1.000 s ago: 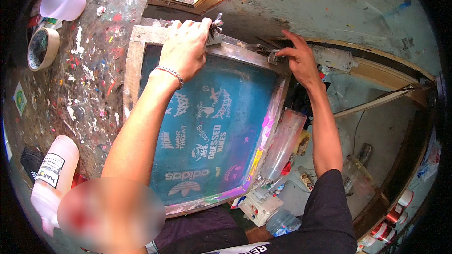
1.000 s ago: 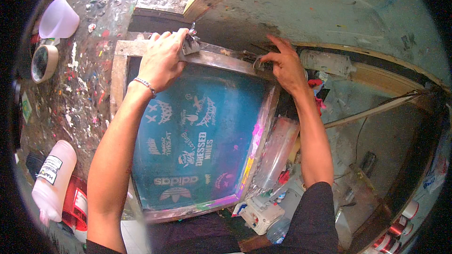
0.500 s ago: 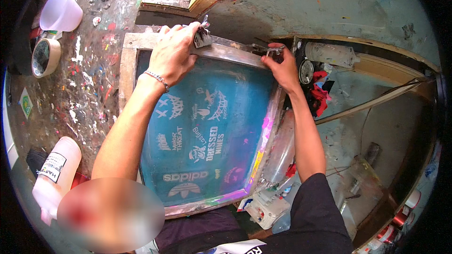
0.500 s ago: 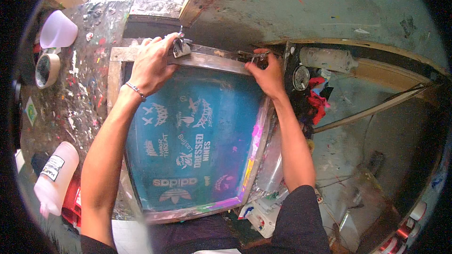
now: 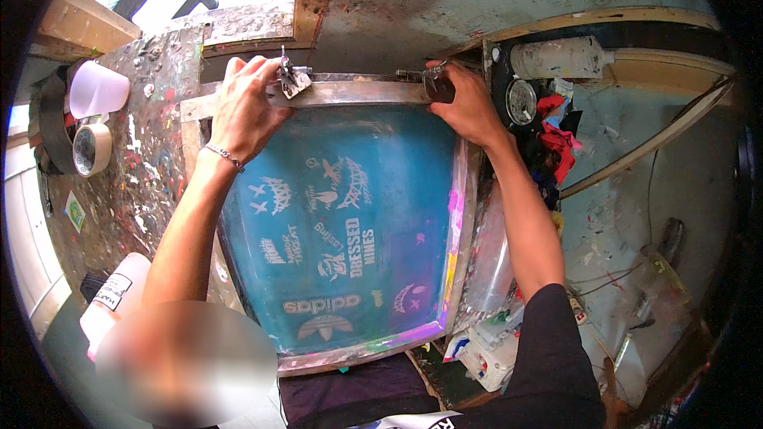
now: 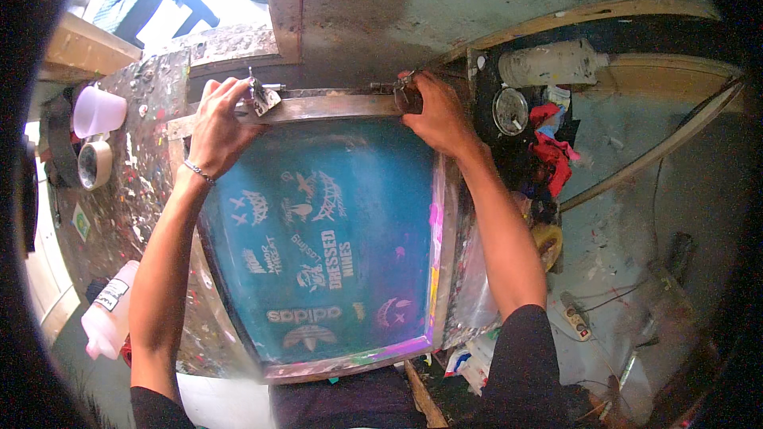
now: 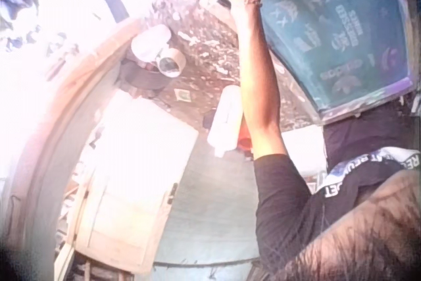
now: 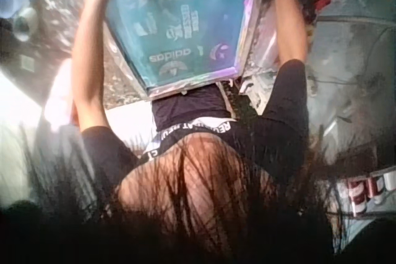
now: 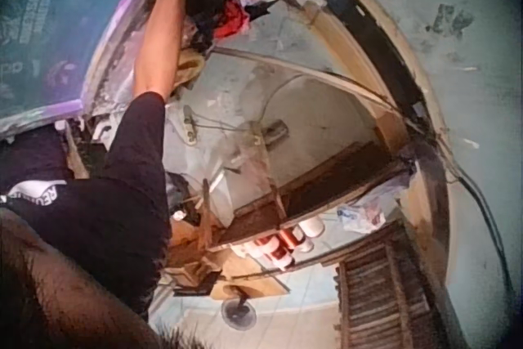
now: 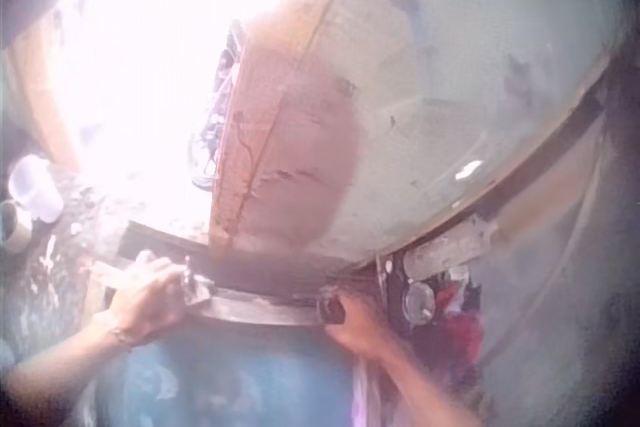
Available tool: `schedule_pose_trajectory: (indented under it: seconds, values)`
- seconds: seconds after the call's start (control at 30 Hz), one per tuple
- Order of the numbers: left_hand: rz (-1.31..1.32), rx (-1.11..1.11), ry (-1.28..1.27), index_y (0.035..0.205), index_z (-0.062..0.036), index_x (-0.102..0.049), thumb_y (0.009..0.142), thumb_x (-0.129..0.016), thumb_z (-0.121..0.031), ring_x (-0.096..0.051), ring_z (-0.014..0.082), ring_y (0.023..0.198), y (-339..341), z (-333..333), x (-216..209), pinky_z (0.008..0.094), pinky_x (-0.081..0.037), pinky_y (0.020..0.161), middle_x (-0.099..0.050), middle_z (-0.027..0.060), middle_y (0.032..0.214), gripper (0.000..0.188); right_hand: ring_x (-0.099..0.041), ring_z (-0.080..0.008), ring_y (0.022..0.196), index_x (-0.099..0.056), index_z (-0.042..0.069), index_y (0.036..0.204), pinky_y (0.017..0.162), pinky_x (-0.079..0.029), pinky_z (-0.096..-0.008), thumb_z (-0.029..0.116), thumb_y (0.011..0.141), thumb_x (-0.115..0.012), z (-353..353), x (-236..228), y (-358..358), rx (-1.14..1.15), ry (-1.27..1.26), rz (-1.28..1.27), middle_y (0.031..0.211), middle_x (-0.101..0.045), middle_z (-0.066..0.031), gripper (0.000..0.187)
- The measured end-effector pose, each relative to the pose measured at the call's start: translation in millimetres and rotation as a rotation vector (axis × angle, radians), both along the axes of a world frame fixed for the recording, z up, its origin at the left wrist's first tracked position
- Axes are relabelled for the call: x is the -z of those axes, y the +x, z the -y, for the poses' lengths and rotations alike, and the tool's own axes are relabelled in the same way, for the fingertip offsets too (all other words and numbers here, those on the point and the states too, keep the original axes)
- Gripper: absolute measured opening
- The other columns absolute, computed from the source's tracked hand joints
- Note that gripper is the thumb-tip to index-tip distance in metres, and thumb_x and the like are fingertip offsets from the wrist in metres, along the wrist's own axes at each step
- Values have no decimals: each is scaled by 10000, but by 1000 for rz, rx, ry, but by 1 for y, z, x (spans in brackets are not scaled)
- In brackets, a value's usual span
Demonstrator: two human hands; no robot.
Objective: The person secures a screen printing frame onto a wooden jig using two metal clamps. They then place a black fabric item on the table and apply a strip of clear tape to the frame's surface.
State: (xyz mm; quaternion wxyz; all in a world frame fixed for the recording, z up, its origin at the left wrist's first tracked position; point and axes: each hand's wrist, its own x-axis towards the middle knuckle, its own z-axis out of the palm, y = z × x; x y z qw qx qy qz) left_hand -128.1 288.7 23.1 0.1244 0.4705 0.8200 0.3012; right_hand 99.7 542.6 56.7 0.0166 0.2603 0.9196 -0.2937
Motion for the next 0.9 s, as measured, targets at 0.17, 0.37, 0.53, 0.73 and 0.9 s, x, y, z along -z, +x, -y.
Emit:
schedule_pose_trajectory:
  seconds: [0.17, 0.37, 0.53, 0.73, 0.9]
  values:
    - [-77, 44, 49, 1146, -83, -653, 597, -850, -172, -534, 315, 1064, -12, 4, 15, 415, -459, 948, -619, 85, 1110, 590, -605, -366, 1126, -612, -5, 1193, 990, -462, -408, 81, 707, -721, 3, 29, 11, 17, 98, -106, 1167, -636, -197, 505]
    - [-61, 43, -96, 1210, -57, -625, 634, -854, -268, -531, 330, 1164, -8, -1, 9, 415, -434, 995, -616, 120, 1200, 656, -599, -384, 1115, -621, -26, 1163, 978, -468, -411, 116, 724, -728, 18, 20, 17, 65, 108, -147, 1170, -633, -200, 474]
    - [-80, -125, 12, 1159, -76, -650, 702, -849, -454, -670, 283, 938, 10, -8, 13, 390, -519, 842, -684, 111, 1017, 625, -681, -314, 957, -639, 0, 1177, 879, -506, -398, 419, 776, -820, 21, 21, 3, 199, -51, -189, 1035, -705, -186, 608]
    - [228, -17, -48, 1117, -43, -679, 765, -829, -282, -653, 221, 1002, -3, -16, -4, 354, -496, 889, -680, 99, 1036, 451, -648, -171, 865, -662, 22, 1135, 827, -497, -322, 338, 829, -801, 8, 39, 7, 171, -123, -314, 941, -709, -83, 461]
    - [350, 141, -33, 1152, -53, -692, 777, -807, -223, -620, 225, 1103, -22, -5, -6, 366, -469, 981, -661, 108, 1205, 427, -637, -189, 922, -665, 35, 1141, 844, -497, -332, 314, 826, -802, 7, 46, 6, 157, -124, -314, 953, -699, -80, 443]
